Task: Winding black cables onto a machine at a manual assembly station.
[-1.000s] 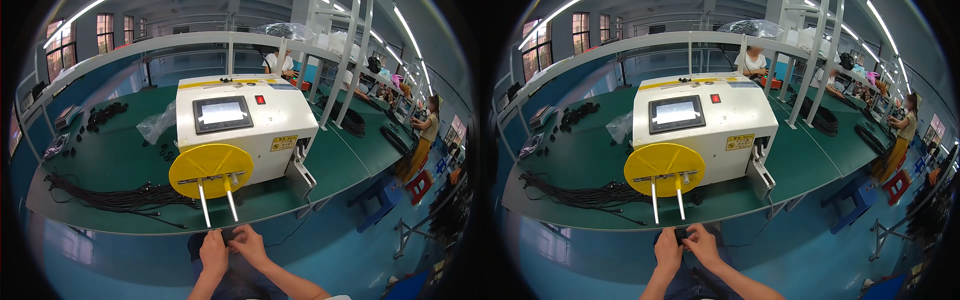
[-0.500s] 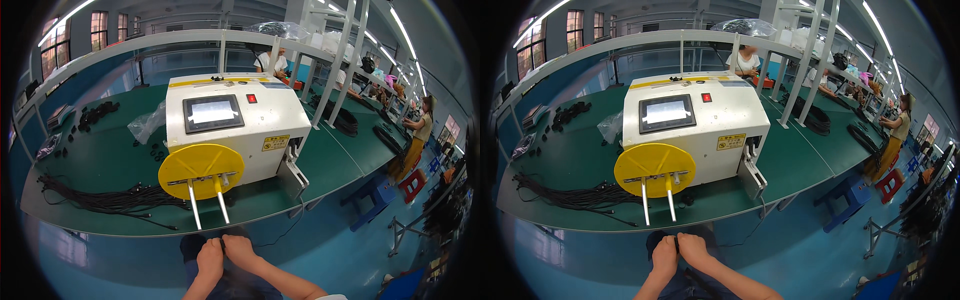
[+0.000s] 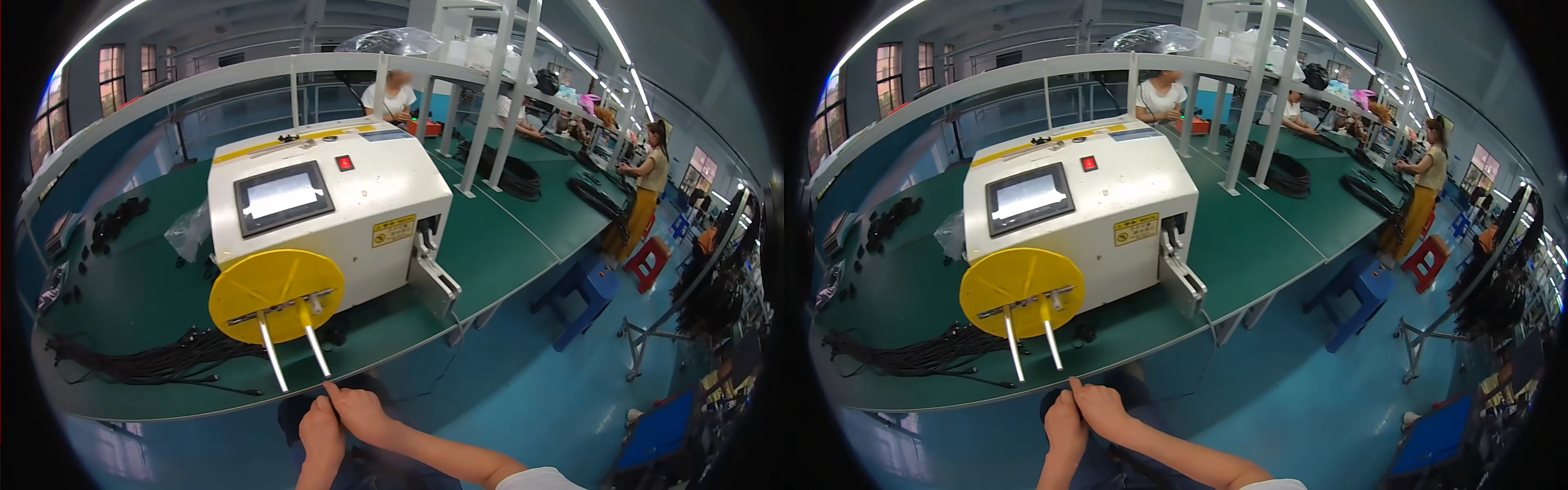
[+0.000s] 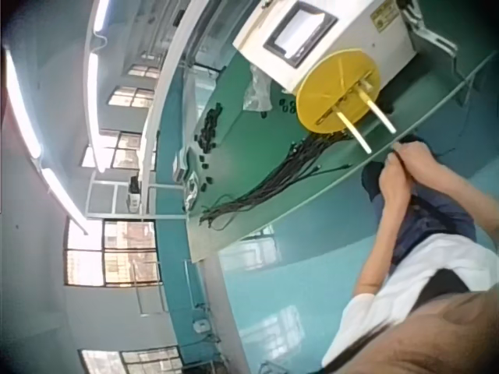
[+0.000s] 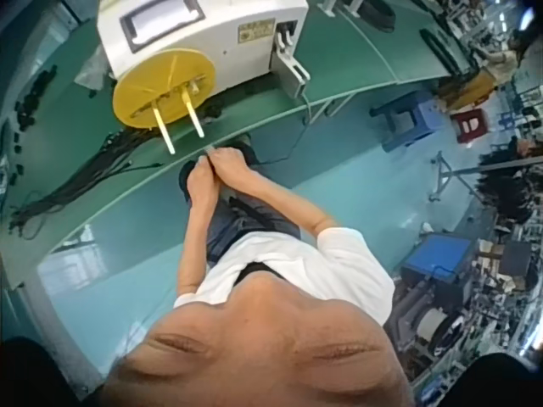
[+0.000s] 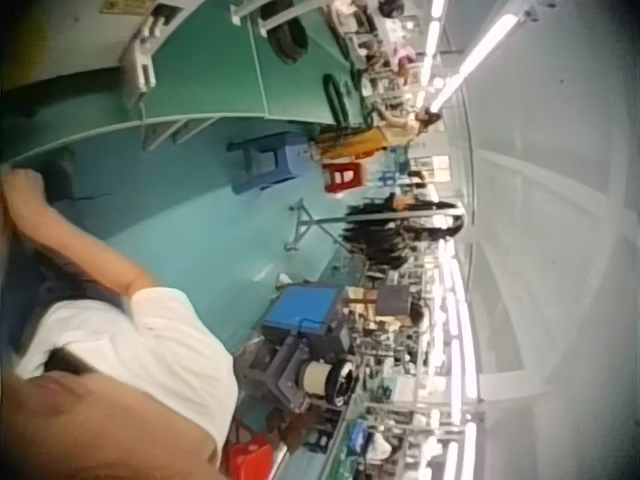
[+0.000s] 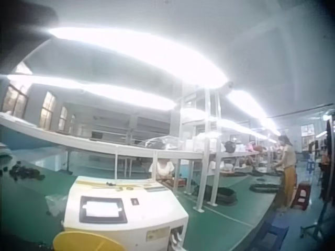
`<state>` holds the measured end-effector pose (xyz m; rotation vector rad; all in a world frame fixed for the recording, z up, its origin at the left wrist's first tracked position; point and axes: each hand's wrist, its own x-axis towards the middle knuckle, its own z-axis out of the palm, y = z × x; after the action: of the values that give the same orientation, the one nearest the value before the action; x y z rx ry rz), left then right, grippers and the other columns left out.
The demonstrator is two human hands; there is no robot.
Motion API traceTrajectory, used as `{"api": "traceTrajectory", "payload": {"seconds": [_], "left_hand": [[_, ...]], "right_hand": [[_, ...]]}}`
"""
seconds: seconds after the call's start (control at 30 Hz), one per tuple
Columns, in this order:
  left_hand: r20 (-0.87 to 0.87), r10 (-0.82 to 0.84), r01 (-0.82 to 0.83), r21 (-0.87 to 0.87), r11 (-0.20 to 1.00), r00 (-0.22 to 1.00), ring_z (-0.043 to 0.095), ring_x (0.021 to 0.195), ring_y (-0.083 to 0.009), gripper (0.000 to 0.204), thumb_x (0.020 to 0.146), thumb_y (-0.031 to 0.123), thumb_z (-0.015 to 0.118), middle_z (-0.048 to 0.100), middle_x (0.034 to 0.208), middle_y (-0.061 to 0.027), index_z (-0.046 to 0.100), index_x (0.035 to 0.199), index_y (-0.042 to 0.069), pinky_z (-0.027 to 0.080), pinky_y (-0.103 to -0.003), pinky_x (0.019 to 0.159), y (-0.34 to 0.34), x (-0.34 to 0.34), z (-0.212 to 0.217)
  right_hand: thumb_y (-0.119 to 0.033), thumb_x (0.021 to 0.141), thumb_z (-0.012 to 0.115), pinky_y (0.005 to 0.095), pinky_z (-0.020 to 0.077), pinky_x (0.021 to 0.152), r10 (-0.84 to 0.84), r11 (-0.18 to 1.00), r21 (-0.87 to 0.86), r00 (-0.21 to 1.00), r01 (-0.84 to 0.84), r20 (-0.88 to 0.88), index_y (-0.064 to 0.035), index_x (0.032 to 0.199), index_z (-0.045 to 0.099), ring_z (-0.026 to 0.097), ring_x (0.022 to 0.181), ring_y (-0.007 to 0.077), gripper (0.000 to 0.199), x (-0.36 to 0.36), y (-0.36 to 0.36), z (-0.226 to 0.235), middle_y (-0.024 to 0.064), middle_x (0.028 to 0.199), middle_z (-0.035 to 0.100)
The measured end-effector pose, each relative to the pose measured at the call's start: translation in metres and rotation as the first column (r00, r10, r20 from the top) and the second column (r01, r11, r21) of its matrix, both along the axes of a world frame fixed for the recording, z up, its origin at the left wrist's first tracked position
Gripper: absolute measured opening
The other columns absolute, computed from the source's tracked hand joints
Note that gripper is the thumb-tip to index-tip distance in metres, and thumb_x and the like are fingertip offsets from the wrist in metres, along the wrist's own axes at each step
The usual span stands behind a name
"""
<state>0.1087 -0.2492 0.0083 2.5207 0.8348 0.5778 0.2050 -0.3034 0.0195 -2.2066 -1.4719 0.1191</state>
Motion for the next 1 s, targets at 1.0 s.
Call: {"api": "traceTrajectory", "payload": {"seconds": [1.0], "left_hand": [[0.537, 0.301, 0.606, -0.761, -0.23, 0.788, 0.062, 0.077, -0.0194, 0.027, 0.085, 0.014, 0.063, 0.062, 0.096, -0.0138, 0.053, 0.106, 0.001, 0.047, -0.028, 0.058, 0.016, -0.003, 0.02]], "right_hand": [[-0.012, 0.082, 0.062, 0.0314, 0.0469, 0.072, 0.215, 0.971, 0.212, 0.792, -0.111, -0.571, -0.0015, 0.099, 0.066, 0.059, 0.08, 0.0235, 0.02, 0.053, -0.043, 0.071, 0.0116, 0.088, 0.063]]}}
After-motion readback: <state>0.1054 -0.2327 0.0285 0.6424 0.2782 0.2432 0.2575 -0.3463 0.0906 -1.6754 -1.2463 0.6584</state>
